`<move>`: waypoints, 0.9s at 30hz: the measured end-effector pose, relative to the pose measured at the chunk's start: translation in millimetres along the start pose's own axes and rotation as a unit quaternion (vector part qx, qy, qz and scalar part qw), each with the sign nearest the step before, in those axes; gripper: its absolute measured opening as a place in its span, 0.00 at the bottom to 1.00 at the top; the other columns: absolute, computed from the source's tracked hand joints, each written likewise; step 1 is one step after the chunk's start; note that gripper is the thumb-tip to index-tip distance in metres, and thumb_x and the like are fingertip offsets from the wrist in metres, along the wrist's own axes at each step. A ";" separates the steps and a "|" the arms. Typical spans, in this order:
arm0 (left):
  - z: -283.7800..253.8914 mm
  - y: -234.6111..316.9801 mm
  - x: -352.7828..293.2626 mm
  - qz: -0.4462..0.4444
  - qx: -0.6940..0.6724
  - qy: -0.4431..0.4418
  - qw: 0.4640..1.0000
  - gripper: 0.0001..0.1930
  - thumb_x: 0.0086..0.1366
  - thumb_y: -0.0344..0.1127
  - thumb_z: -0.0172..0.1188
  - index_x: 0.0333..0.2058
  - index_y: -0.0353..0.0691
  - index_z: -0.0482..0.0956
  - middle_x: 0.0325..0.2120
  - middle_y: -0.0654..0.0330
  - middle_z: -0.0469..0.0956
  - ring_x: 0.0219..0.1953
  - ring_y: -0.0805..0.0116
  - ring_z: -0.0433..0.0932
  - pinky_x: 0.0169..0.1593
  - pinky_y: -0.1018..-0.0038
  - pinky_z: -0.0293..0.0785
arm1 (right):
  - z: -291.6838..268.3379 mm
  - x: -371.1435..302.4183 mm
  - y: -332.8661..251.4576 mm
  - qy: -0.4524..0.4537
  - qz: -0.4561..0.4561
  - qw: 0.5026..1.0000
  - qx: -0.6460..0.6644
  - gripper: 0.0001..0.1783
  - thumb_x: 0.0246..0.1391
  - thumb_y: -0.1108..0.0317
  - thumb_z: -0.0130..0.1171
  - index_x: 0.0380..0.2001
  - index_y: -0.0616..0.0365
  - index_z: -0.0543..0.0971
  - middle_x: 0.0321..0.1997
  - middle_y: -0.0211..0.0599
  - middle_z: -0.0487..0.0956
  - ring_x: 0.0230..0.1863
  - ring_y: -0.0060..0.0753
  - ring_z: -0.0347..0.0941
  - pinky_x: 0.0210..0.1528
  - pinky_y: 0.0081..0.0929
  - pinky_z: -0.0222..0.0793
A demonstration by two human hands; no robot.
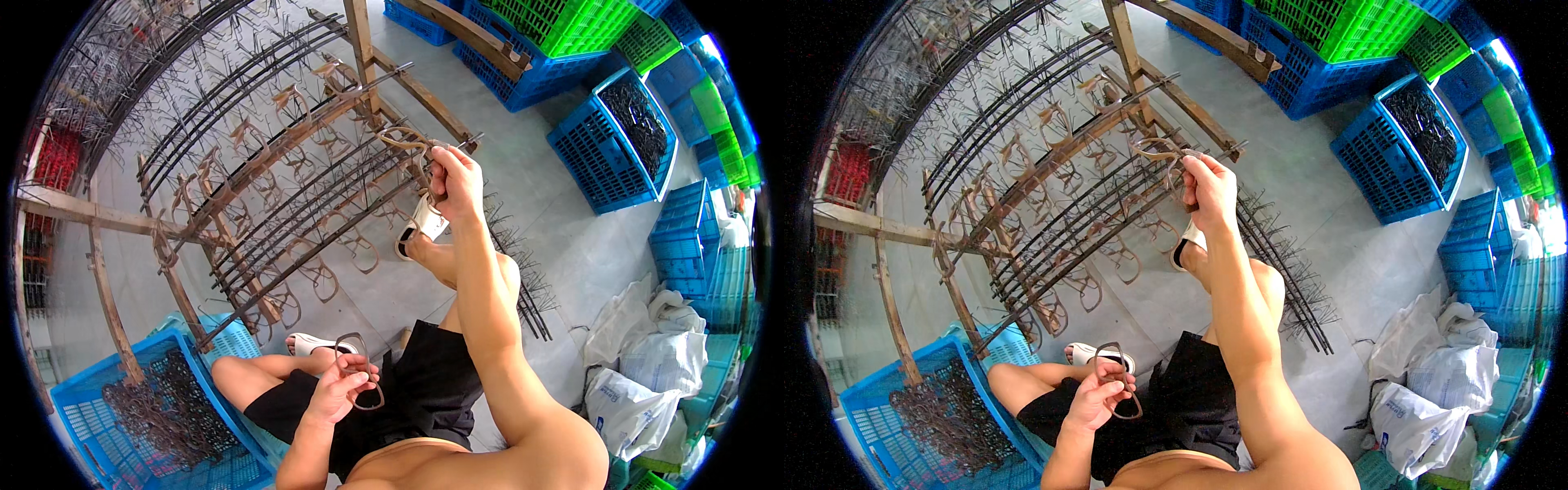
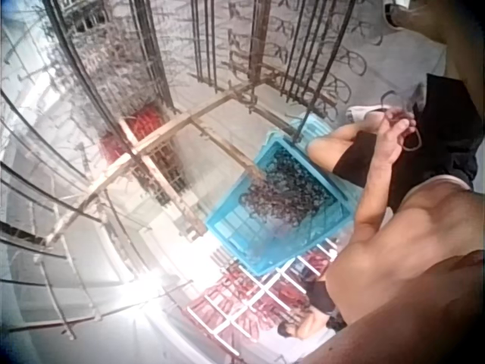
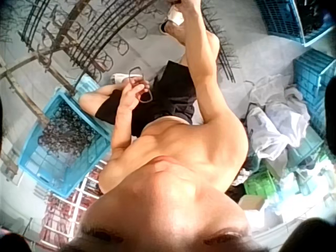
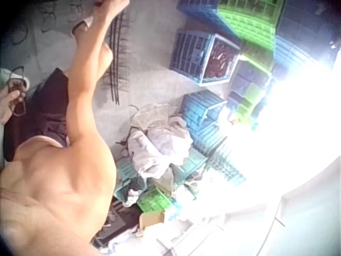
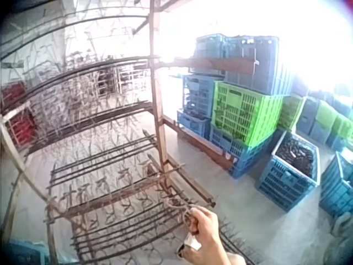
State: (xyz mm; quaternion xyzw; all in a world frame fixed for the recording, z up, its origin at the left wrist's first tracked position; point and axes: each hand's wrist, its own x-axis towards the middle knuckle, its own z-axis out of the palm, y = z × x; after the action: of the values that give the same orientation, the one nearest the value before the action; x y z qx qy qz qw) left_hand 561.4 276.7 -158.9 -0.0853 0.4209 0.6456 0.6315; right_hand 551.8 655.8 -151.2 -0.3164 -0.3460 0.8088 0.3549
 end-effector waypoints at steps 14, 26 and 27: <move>0.1 2.5 -0.2 0.026 0.001 0.001 1.000 0.13 0.58 0.23 0.54 0.43 0.37 0.70 0.37 0.56 0.76 0.40 0.66 0.77 0.45 0.73 0.75 | 12.0 -18.7 15.2 -0.051 -0.120 0.985 -0.111 0.08 0.55 0.69 0.55 0.24 0.62 0.73 0.12 0.23 0.66 0.11 0.13 0.56 0.13 0.15 0.49; 13.1 8.4 1.9 0.053 0.031 0.022 0.998 0.11 0.57 0.24 0.56 0.39 0.36 0.70 0.34 0.61 0.73 0.35 0.68 0.77 0.35 0.78 0.76 | 14.2 -24.8 5.3 -0.004 -0.110 0.968 -0.224 0.08 0.52 0.68 0.56 0.25 0.62 0.77 0.13 0.18 0.65 0.13 0.09 0.55 0.15 0.14 0.49; 11.5 7.7 2.3 0.051 0.034 0.015 0.998 0.11 0.57 0.24 0.56 0.39 0.36 0.70 0.34 0.61 0.73 0.34 0.69 0.77 0.33 0.78 0.76 | 15.5 -27.2 4.7 -0.003 -0.103 0.970 -0.223 0.08 0.52 0.68 0.56 0.25 0.62 0.77 0.13 0.18 0.65 0.13 0.09 0.55 0.15 0.14 0.49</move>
State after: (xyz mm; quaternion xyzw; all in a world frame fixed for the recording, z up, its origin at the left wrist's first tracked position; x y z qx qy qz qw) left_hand 559.1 287.0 -149.8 -0.0520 0.4560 0.6611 0.5935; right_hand 553.4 626.6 -138.9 -0.3475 -0.5492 0.6718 0.3555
